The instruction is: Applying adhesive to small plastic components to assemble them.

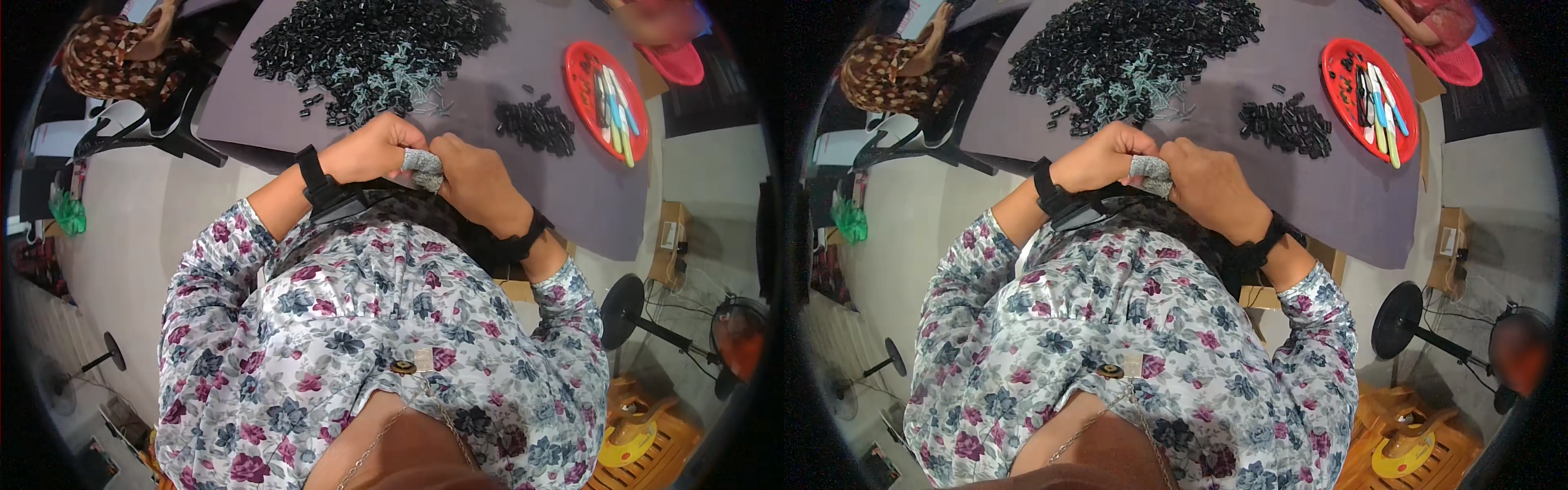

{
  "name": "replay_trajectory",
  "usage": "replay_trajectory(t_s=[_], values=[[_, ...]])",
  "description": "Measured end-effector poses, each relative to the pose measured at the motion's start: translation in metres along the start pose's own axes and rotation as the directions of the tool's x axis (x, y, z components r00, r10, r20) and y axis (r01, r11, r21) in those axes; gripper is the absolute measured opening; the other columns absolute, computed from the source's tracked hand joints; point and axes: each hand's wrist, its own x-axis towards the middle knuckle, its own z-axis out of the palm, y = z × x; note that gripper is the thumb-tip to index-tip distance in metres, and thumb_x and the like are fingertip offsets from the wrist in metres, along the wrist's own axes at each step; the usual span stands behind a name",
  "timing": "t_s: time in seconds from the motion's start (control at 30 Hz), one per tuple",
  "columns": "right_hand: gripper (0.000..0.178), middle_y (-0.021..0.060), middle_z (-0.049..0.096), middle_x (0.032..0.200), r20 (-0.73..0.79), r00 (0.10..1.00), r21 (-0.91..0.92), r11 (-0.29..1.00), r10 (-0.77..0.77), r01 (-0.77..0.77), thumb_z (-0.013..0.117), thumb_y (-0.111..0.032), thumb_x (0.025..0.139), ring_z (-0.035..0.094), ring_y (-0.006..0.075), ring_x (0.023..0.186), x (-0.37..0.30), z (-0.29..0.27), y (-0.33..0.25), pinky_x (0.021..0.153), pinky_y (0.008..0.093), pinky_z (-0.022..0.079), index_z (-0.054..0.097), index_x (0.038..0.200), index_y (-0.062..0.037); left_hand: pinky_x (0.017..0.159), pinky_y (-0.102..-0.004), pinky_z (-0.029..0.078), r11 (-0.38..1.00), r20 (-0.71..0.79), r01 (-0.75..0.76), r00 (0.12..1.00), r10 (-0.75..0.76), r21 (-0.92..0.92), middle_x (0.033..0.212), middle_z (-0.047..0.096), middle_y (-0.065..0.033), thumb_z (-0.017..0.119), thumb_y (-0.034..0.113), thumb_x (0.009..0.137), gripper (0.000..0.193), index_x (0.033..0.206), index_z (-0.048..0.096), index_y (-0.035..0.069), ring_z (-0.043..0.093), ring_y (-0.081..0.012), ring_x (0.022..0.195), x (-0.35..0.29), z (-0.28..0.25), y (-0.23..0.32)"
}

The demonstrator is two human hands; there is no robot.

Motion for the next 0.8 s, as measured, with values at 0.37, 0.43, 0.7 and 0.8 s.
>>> replay_trajectory(t_s=[0.37,0.43,0.7,0.8], values=[[0.024,0.0153,0.063,0.081,-0.001,1.0,0.033,0.999,0.026,-0.026,0.071,-0.023,0.086,0.065,0.0381,0.072,-0.006,0.004,0.005,0.061,0.0476,0.05,0.057,0.092,-0.0046,0.053,-0.0205,0.041,0.989,-0.037,-0.027,0.999,0.032,0.145,0.07,0.063,0.0024,0.063,0.004,0.092,0.012,0.087,0.073,0.001,0.054,-0.0037,0.06,0.001,0.006,0.004],[0.023,0.0157,0.063,0.082,0.007,0.996,-0.061,0.994,0.09,-0.089,0.07,-0.022,0.087,0.065,0.0391,0.073,-0.005,-0.01,0.002,0.062,0.0482,0.05,0.057,0.093,-0.0044,0.054,-0.0209,0.042,0.942,-0.146,-0.103,0.977,0.156,0.319,0.074,0.064,0.0028,0.063,0.005,0.093,0.011,0.089,0.073,0.001,0.055,-0.0038,0.063,0.0,-0.006,0.017],[0.024,0.0186,0.064,0.098,-0.148,0.947,-0.341,0.884,0.285,-0.32,0.065,-0.005,0.083,0.065,0.0397,0.088,-0.033,-0.064,0.069,0.072,0.0459,0.053,0.06,0.106,-0.004,0.052,-0.0272,0.045,0.886,-0.414,-0.05,0.871,0.265,0.461,0.075,0.066,-0.0035,0.057,-0.003,0.087,0.019,0.101,0.07,0.0,0.057,-0.0093,0.058,-0.02,-0.054,-0.016],[0.028,0.0173,0.064,0.099,-0.199,0.941,-0.265,0.91,0.273,-0.32,0.066,-0.003,0.081,0.064,0.0393,0.091,-0.025,-0.065,0.063,0.073,0.0447,0.053,0.06,0.108,-0.0048,0.062,-0.0355,0.053,0.773,-0.372,-0.031,0.864,0.34,0.633,0.083,0.068,-0.0123,0.058,-0.008,0.081,0.027,0.104,0.069,0.001,0.066,-0.0232,0.066,-0.014,-0.04,-0.02]])
